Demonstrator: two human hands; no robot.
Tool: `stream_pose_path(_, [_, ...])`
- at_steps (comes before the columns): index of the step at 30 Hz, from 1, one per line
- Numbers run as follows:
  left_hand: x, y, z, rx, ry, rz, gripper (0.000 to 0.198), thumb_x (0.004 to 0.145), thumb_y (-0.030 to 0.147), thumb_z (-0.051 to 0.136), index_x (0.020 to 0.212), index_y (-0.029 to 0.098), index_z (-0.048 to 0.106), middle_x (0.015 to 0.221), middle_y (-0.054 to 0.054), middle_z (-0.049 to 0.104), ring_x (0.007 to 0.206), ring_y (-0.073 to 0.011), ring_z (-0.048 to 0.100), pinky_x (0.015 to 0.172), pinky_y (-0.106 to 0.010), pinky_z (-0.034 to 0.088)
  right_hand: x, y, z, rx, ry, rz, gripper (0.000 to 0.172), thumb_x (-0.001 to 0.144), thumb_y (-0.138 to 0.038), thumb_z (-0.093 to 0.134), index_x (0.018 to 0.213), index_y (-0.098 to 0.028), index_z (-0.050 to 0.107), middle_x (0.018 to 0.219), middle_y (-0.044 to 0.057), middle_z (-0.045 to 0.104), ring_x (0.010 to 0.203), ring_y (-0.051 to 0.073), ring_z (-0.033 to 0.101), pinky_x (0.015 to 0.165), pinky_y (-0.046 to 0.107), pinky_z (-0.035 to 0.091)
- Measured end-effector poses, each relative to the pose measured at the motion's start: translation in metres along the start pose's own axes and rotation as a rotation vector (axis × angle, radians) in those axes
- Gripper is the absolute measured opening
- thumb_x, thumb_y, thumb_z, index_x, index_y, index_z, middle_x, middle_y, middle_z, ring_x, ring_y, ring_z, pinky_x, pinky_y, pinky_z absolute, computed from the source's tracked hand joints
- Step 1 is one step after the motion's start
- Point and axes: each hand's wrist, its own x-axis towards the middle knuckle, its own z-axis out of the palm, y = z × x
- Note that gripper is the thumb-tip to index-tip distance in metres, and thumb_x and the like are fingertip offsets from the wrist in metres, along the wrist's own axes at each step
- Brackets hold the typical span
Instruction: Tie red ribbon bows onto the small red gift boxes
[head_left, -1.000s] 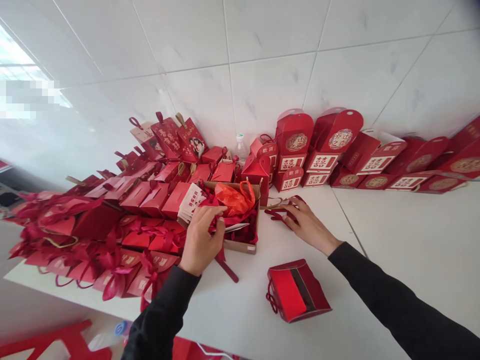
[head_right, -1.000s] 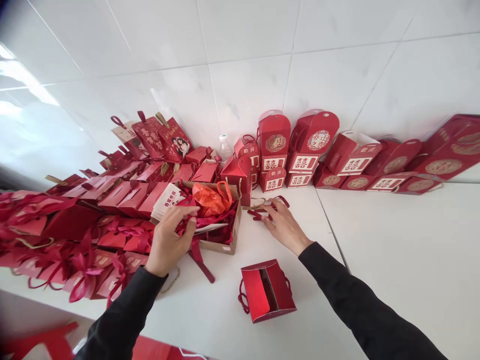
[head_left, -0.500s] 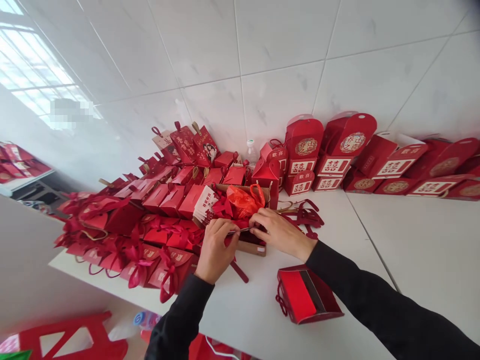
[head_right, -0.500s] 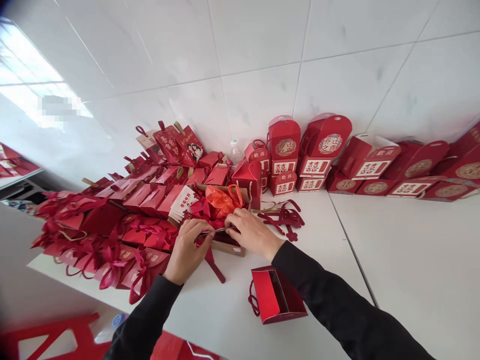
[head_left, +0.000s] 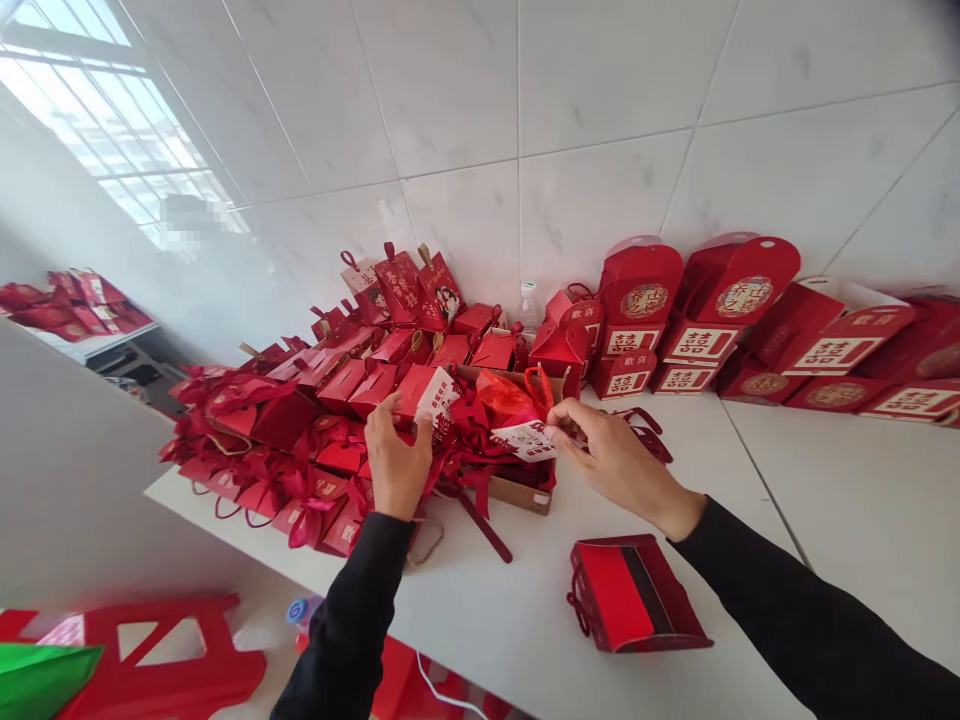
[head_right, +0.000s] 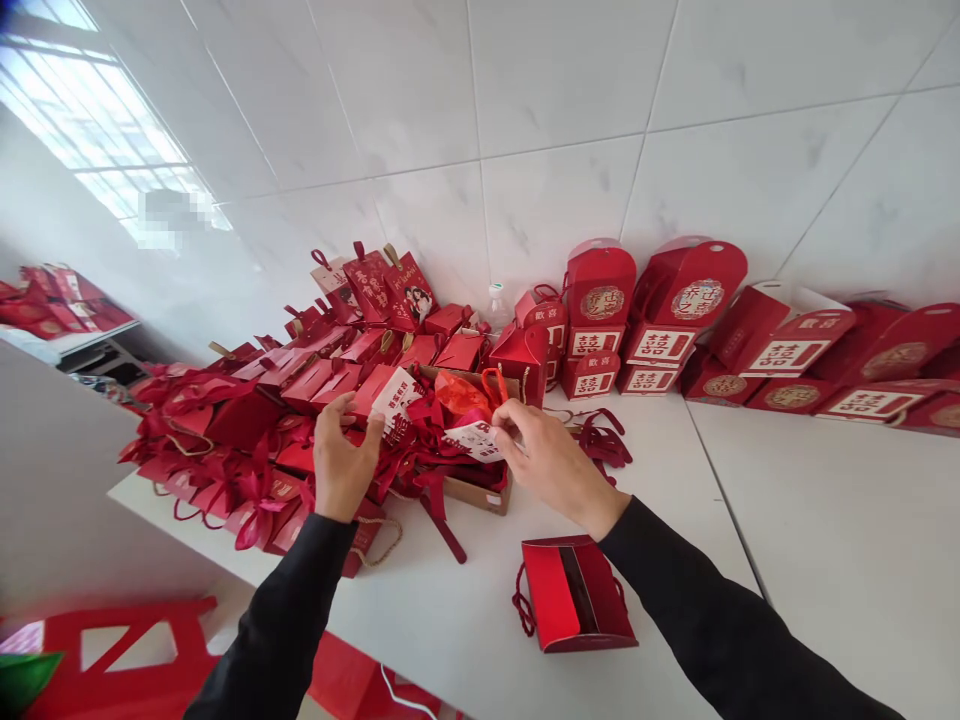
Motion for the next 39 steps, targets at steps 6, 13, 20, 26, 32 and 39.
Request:
stream_pose_path(6, [-0.002, -0.002, 0.012, -0.037, -0.136, -0.003, 0.024, 0.087, 0.019, 0.057, 0.111, 0.021, 0.062, 0.092, -0.004, 0.073, 0.078, -0.0189, 0.07, 0.073, -0.032, 0.058, 0.005, -0.001, -0.005, 0.186, 0.111, 0.11, 0.019, 0.097, -0.037, 0.053, 0.111, -0.024, 0.057, 0.092, 0.003, 0.072, 0.082, 0.022, 0.069, 0.069, 0.033, 0.052])
stream_pose_path(13, [-0.033, 0.049, -0.02, -0.065, -0.12, 0.082, 0.038, 0.092, 0.025, 0.06, 0.129, 0.021, 0.058, 0.129, -0.014, 0.063, 0.125, -0.0285, 0.059, 0.107, -0.047, 0.05, 0.009, 0.002, -0.003, 0.295, 0.066, 0.215, 0.022, 0.093, -0.041, 0.056, 0.103, -0.022, 0.063, 0.087, 0.004, 0.07, 0.073, 0.02, 0.064, 0.06, 0.03, 0.049])
stream_pose_path(20, [-0.043, 0.084, -0.028, -0.403, -0.538, -0.024, 0.027, 0.093, 0.033, 0.065, 0.118, 0.024, 0.07, 0.115, -0.01, 0.07, 0.112, -0.0272, 0.064, 0.102, -0.045, 0.05, 0.006, -0.023, -0.002, 0.349, -0.145, 0.191, 0.018, 0.091, -0.037, 0.06, 0.097, -0.023, 0.069, 0.074, -0.001, 0.065, 0.064, 0.017, 0.058, 0.056, 0.028, 0.043])
stream_pose_path(26, [-0.049, 0.079, -0.025, -0.549, -0.574, -0.216, 0.015, 0.088, 0.032, 0.069, 0.099, 0.022, 0.072, 0.098, -0.006, 0.072, 0.089, -0.0215, 0.065, 0.085, -0.037, 0.053, 0.0, -0.025, -0.001, 0.463, -0.225, 0.259, 0.017, 0.092, -0.036, 0.062, 0.101, -0.022, 0.067, 0.084, 0.002, 0.07, 0.068, 0.018, 0.063, 0.057, 0.028, 0.046])
stream_pose_path(32, [-0.05, 0.082, -0.031, -0.828, -0.663, -0.45, 0.03, 0.085, 0.046, 0.074, 0.087, 0.018, 0.064, 0.075, -0.001, 0.064, 0.068, -0.0131, 0.057, 0.066, -0.026, 0.049, -0.004, -0.029, -0.005, 0.601, -0.347, 0.326, 0.038, 0.099, -0.058, 0.057, 0.117, -0.025, 0.066, 0.071, -0.002, 0.057, 0.054, 0.013, 0.05, 0.046, 0.024, 0.036])
stream_pose_path(39, [-0.016, 0.07, -0.041, -1.044, -0.425, -0.642, 0.028, 0.085, 0.042, 0.073, 0.095, 0.02, 0.058, 0.089, -0.001, 0.069, 0.075, -0.0125, 0.065, 0.07, -0.025, 0.054, -0.001, -0.029, 0.0, 0.747, -0.355, 0.416, 0.056, 0.099, -0.072, 0.044, 0.125, -0.025, 0.06, 0.085, 0.003, 0.063, 0.06, 0.015, 0.055, 0.047, 0.026, 0.042])
